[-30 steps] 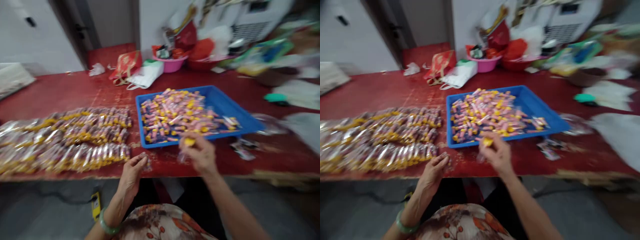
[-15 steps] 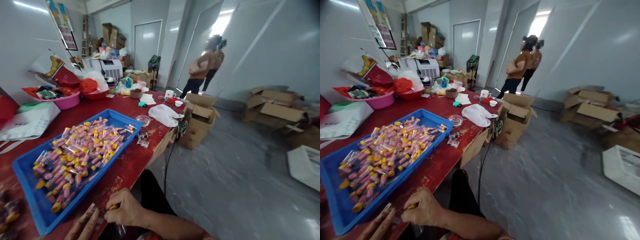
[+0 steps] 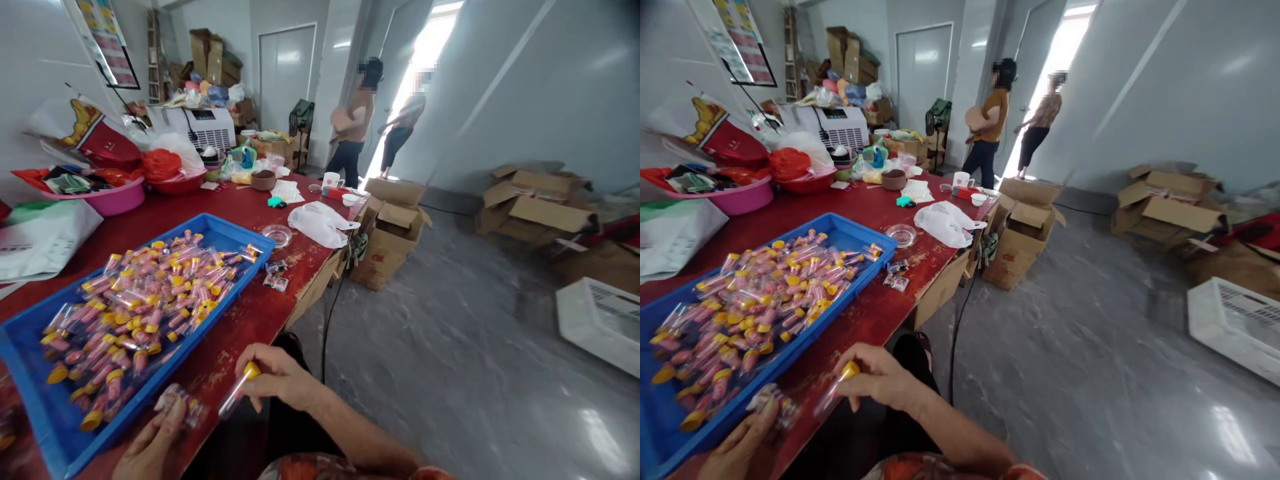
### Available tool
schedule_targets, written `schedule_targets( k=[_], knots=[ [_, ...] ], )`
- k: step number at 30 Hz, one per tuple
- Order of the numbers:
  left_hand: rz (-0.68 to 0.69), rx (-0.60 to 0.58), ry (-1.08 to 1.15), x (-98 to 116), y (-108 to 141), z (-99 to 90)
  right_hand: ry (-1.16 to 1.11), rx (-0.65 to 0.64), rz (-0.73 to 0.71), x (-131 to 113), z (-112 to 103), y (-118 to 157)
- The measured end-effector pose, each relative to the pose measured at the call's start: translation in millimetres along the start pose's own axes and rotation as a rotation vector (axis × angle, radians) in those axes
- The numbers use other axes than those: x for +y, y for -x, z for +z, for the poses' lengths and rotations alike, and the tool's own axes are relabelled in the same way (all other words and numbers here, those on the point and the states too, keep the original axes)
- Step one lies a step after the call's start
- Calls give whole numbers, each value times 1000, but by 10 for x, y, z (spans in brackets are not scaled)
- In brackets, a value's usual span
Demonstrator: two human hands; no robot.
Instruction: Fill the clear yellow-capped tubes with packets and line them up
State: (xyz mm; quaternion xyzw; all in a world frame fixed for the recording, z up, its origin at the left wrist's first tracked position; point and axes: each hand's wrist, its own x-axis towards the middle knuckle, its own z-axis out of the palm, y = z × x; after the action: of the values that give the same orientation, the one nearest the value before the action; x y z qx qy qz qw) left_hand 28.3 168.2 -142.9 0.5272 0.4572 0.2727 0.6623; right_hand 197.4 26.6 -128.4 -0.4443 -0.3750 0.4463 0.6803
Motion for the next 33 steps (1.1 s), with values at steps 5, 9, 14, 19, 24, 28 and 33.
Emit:
schedule_targets(
  k=[5,9,14,19,24,28,33],
  knots=[
    [-148,-96,502,241,253,489,41,166,-320,18,-74,258],
    [-176,-135,637,194,228,590,184,263,-459,89,-68,352],
    [-217,-160,691,123,290,590,331,285,-556,91,33,355],
    [-242,-171,700,132,326,611,545,377,-680,74,89,328],
    [-251,-120,694,120,321,600,604,384,-723,159,99,316],
    [-257,-132,724,92,303,580,364,362,-575,265,127,306],
    [-299,-149,731,67,285,562,246,404,-443,353,161,291]
  ],
)
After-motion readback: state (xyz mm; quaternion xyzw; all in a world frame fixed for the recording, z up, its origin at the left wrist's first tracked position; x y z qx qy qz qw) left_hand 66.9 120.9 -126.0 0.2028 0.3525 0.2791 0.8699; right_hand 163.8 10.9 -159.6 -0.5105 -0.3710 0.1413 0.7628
